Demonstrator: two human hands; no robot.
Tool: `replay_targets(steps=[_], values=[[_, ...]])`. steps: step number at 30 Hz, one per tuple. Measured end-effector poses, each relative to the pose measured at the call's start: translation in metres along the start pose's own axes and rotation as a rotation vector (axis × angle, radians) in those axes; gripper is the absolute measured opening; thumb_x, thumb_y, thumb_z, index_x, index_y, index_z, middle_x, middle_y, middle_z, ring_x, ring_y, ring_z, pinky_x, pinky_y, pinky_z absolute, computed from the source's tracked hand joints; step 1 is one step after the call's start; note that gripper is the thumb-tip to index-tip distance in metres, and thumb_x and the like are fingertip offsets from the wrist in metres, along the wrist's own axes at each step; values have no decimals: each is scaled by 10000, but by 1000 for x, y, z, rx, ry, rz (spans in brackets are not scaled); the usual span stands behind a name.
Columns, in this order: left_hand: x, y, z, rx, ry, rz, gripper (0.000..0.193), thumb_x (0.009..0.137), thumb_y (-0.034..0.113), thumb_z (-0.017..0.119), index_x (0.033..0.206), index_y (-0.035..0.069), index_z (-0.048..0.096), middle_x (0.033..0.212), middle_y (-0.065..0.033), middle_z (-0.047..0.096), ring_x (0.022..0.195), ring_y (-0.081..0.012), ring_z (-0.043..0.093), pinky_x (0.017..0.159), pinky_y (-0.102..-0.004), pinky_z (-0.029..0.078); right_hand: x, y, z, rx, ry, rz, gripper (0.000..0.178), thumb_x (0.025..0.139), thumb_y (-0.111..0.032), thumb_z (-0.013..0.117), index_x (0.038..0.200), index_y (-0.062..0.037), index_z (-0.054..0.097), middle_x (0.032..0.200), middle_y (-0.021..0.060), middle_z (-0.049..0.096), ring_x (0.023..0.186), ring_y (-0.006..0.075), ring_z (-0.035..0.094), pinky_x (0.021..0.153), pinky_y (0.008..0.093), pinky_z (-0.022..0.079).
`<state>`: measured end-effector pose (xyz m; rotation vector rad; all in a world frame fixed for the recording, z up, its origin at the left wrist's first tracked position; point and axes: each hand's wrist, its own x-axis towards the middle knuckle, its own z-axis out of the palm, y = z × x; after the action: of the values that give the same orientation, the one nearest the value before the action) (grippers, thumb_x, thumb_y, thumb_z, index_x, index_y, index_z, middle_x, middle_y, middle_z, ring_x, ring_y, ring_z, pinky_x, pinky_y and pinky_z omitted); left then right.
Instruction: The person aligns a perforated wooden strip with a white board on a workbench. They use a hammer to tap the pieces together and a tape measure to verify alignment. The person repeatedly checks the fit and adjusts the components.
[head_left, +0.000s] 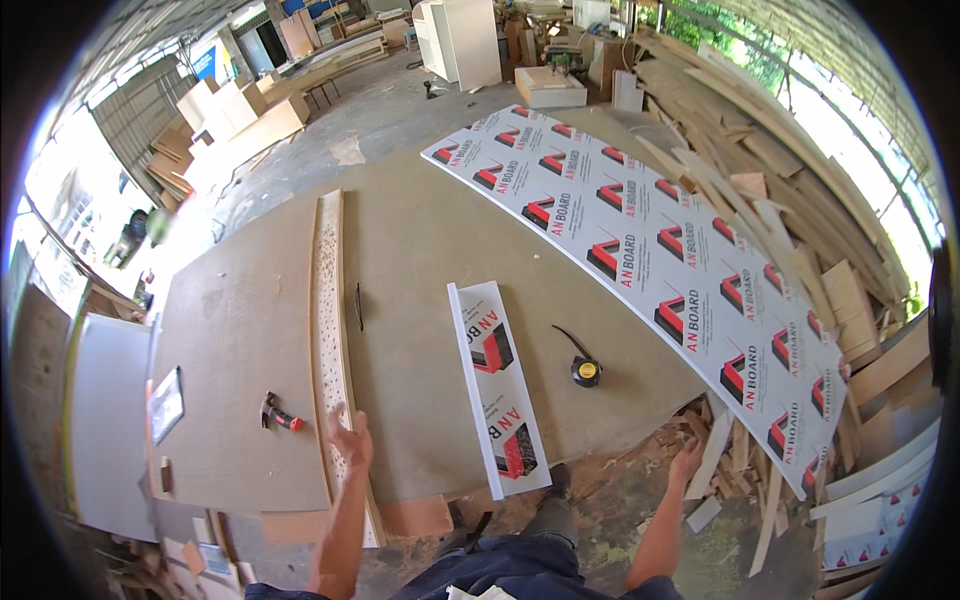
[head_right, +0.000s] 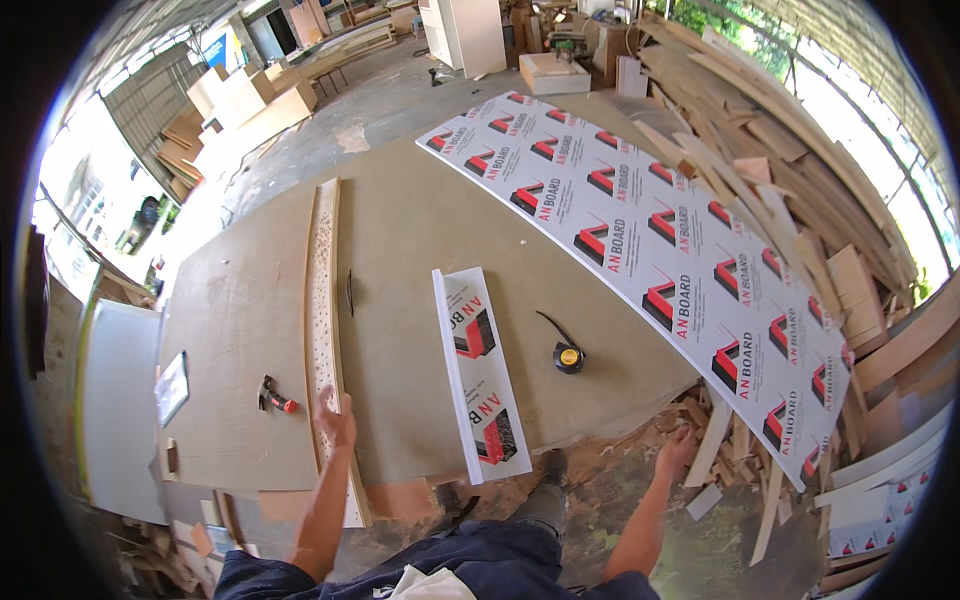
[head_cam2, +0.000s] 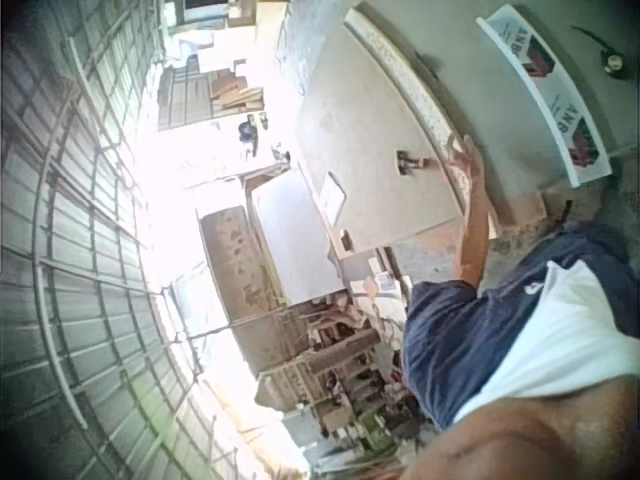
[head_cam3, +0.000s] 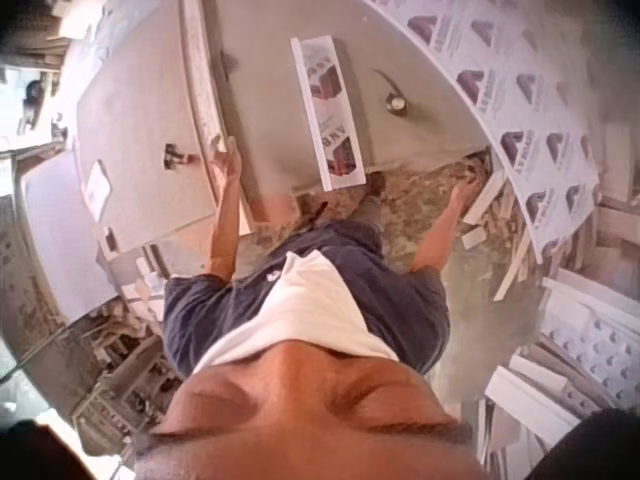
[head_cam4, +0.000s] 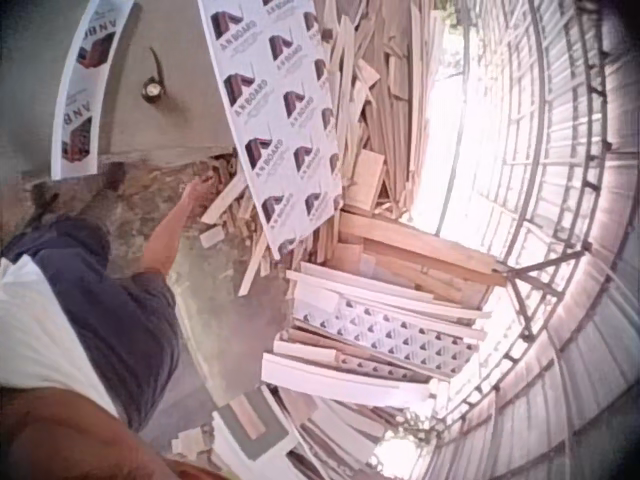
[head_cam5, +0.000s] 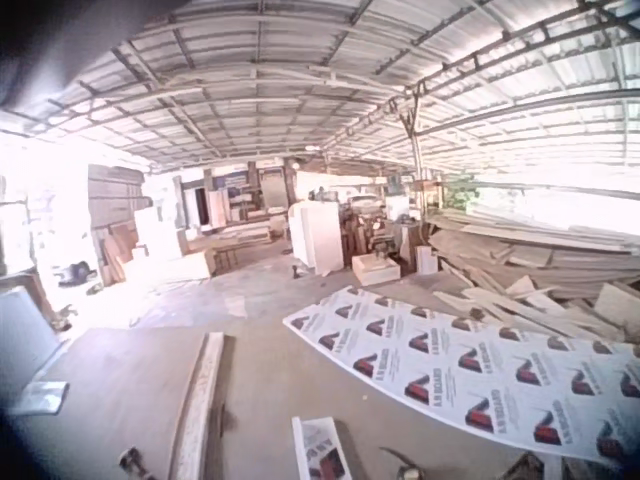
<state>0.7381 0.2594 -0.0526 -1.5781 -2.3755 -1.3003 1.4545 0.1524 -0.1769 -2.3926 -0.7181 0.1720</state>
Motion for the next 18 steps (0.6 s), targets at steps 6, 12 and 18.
replay_targets(steps=[6, 12, 18], values=[[-104, 142, 25, -578, -665, -564, 409, 966, 276, 741, 1254, 9, 628, 1102, -73, 695, 1030, -152, 654, 859, -336, 519, 141, 22, 50, 277, 95, 26, 487, 1062, -304, 503, 1392, 51, 555, 1408, 280, 582, 1295, 435, 551, 1097, 493, 418], [-155, 219, 54, -60, -645, -376, 558, 857, 270, 812, 1273, -31, 595, 1131, -174, 687, 1072, -302, 663, 893, -423, 522, 195, 18, 76, 338, 96, 111, 486, 1054, -295, 501, 1382, 59, 560, 1411, 280, 581, 1294, 434, 554, 1096, 496, 418], [-162, 207, 59, 121, -697, -326, 449, 839, 233, 788, 1152, -45, 624, 1104, -241, 660, 1039, -418, 632, 895, -472, 504, 210, 20, 78, 352, 107, 124, 485, 1045, -285, 500, 1372, 68, 564, 1414, 280, 580, 1294, 433, 557, 1094, 499, 419]])
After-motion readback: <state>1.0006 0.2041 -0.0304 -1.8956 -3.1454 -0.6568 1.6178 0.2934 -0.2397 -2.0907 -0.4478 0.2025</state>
